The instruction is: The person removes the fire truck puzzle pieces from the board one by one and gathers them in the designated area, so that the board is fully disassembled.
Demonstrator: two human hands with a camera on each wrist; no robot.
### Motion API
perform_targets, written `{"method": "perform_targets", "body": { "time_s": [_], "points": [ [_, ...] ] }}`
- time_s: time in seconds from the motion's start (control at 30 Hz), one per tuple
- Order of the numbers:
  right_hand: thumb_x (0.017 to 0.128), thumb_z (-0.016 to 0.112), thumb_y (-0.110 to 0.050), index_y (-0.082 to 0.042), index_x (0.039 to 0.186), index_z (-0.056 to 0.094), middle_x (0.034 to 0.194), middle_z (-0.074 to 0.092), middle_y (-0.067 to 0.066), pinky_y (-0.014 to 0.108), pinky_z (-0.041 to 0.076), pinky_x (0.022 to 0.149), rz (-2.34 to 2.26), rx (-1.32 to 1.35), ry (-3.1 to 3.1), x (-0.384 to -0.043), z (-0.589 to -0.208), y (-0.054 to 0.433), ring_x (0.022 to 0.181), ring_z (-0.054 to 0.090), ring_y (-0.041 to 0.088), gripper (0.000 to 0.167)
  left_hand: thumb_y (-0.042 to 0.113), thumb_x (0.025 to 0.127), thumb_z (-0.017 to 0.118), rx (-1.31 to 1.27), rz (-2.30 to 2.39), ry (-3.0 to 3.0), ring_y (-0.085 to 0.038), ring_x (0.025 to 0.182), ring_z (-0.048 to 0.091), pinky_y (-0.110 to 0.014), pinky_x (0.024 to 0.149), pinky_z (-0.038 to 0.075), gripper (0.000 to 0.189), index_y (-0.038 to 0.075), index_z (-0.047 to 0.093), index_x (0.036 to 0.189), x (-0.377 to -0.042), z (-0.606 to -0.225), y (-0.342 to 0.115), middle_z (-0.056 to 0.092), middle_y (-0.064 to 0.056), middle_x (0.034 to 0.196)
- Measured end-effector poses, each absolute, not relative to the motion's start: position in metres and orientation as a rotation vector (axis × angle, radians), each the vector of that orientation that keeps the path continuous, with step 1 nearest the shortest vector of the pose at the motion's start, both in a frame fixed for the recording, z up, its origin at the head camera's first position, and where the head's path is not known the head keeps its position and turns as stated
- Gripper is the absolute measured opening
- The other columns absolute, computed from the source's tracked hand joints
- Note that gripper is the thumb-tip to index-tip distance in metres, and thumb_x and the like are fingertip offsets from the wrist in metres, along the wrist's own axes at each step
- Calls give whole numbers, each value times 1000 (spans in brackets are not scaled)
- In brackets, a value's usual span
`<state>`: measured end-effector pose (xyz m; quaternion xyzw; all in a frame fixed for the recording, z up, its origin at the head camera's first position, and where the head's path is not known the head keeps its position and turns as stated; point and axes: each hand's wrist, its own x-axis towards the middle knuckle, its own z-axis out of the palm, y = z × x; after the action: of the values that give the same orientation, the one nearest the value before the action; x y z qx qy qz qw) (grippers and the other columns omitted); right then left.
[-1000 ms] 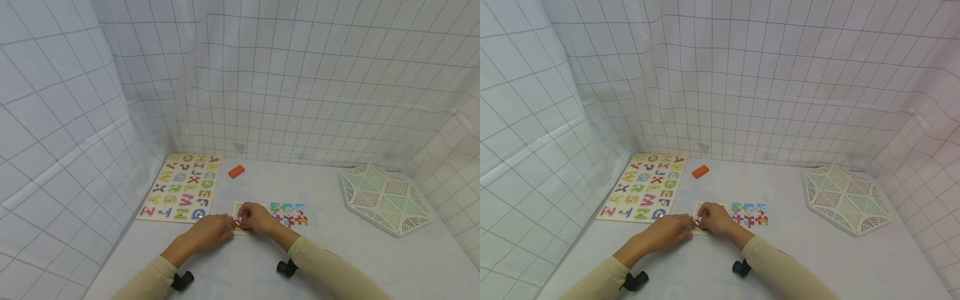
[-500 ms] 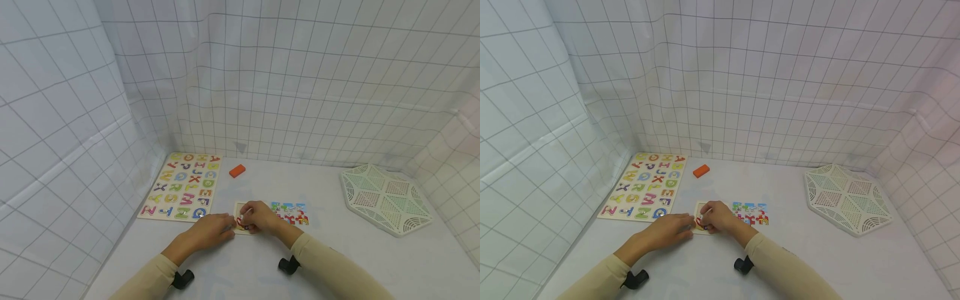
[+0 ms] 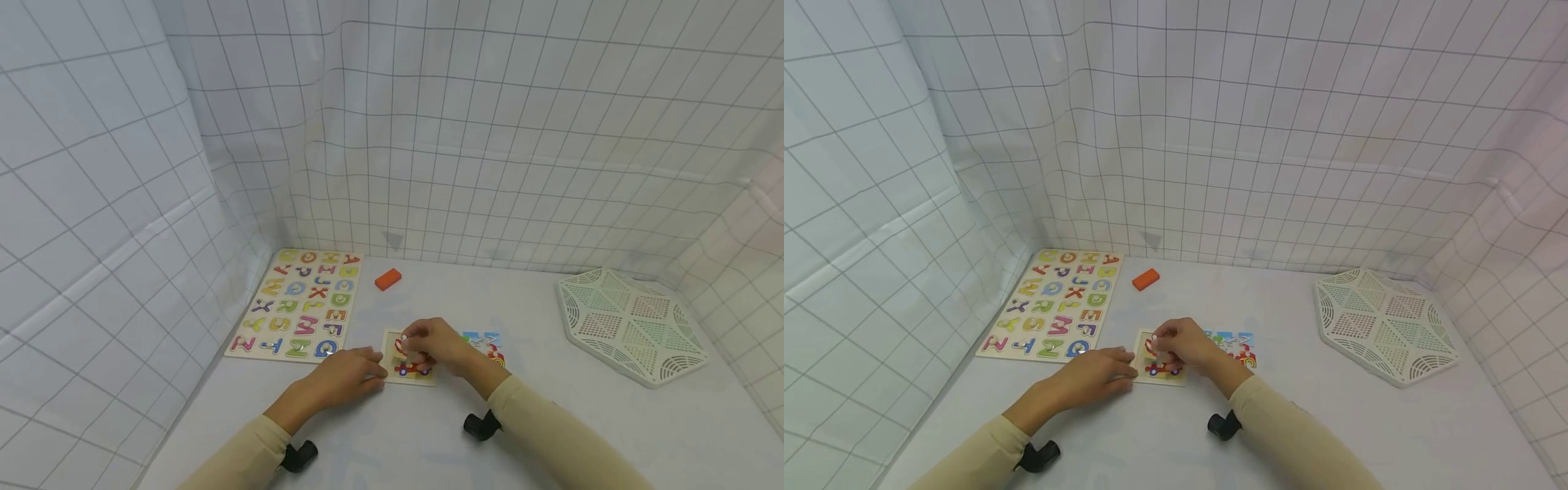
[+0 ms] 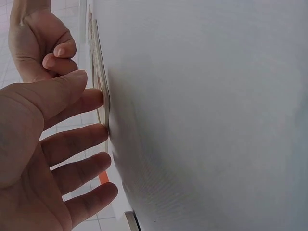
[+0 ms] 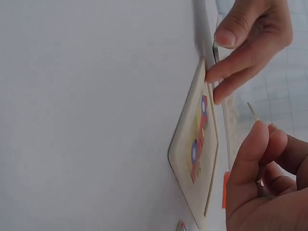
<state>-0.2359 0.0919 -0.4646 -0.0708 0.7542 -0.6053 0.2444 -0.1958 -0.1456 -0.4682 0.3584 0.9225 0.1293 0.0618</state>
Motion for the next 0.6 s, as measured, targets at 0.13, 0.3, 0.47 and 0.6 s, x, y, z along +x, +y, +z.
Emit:
{"method": "perform_targets", "body": {
  "time_s": [0.13, 0.3, 0.47, 0.6],
  "points": [
    [97, 69, -17, 0, 116, 66, 75, 57, 6, 23, 52, 54, -1650, -170, 2098, -238, -460, 110, 56, 50, 12, 25, 31, 96, 71, 1111, 374, 2797, -29, 130, 59, -47, 107, 49, 27, 17, 78, 118, -196, -468, -144, 69, -6, 131],
    [96, 69, -17, -3, 115, 66, 79, 59, 7, 24, 49, 54, -1618, -148, 2126, -234, -459, 140, 57, 51, 13, 24, 31, 96, 72, 1100, 377, 2801, -29, 131, 57, -48, 106, 49, 27, 18, 77, 119, -196, -468, -143, 69, -6, 129],
    [97, 68, -17, -2, 116, 65, 82, 62, 7, 25, 51, 57, -1588, -123, 2136, -226, -462, 167, 59, 52, 13, 24, 32, 96, 72, 1079, 379, 2804, -27, 127, 59, -47, 101, 53, 27, 20, 77, 119, -195, -468, -142, 68, -7, 129],
    [97, 68, -14, -1, 114, 66, 84, 61, 5, 25, 53, 59, -1573, -119, 2140, -220, -468, 182, 60, 52, 12, 22, 33, 96, 72, 1077, 381, 2809, -26, 123, 61, -46, 99, 54, 27, 21, 77, 120, -195, -469, -142, 67, -7, 129]
  ]
}}
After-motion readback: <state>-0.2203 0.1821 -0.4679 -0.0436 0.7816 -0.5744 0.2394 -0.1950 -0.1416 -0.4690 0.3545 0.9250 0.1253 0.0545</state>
